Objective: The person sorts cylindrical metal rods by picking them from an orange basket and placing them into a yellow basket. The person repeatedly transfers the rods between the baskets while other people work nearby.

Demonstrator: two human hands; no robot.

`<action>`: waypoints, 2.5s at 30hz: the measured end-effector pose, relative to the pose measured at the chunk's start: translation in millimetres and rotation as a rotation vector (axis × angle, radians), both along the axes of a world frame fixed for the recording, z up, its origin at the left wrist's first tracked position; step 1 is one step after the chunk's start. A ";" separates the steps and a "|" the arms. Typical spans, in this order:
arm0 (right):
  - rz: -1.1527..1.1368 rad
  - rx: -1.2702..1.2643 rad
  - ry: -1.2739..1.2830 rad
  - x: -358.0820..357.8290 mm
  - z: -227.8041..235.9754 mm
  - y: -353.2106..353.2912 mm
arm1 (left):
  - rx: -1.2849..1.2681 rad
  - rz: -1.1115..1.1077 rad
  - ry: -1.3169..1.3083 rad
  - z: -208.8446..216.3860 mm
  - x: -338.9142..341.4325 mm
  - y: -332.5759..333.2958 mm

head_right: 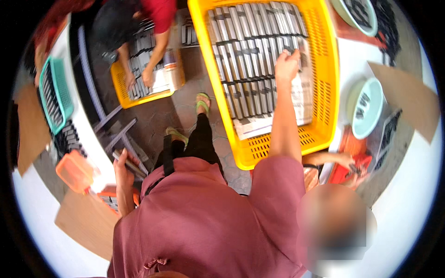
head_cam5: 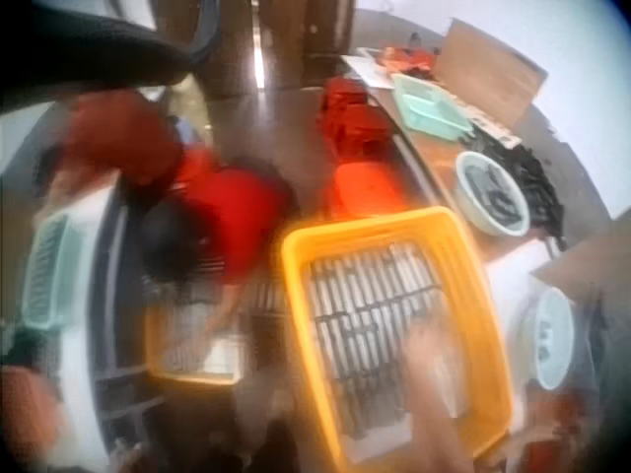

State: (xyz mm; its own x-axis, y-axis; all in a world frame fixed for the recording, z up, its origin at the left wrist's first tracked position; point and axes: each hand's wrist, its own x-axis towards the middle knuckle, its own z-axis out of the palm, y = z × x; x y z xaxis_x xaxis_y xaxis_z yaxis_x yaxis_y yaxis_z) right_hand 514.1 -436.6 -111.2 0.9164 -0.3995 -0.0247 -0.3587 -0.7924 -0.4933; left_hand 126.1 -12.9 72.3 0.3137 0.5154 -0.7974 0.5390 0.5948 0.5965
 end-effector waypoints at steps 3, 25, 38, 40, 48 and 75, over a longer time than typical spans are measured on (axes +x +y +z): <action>0.225 0.575 -0.085 -33.8 57.9 73.6 | -0.072 0.035 -0.122 4.1 34.6 2.3; 0.241 -0.370 -0.018 2.8 -57.1 -57.9 | -0.405 -0.002 -0.421 4.3 94.6 -19.2; 0.976 0.480 -0.011 -100.8 183.9 171.1 | -0.225 -0.220 -0.363 25.9 134.9 -22.0; 1.336 0.518 -0.393 -120.3 202.1 214.9 | -0.033 -0.630 -0.153 41.8 139.3 -27.0; 1.584 0.449 0.632 -149.7 218.4 241.7 | 0.734 -1.340 -0.009 52.5 115.0 -33.2; -0.177 0.374 -0.025 -37.1 -46.3 -127.5 | 0.461 -1.163 0.377 -24.3 -81.4 56.8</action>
State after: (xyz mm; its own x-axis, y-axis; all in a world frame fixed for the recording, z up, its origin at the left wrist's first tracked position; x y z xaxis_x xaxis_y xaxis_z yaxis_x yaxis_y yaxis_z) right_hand 477.1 -564.1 -157.5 0.8367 -0.5185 -0.1764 -0.4572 -0.4839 -0.7462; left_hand 44.7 43.9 47.9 0.5557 0.3431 -0.7573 0.7734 -0.5475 0.3195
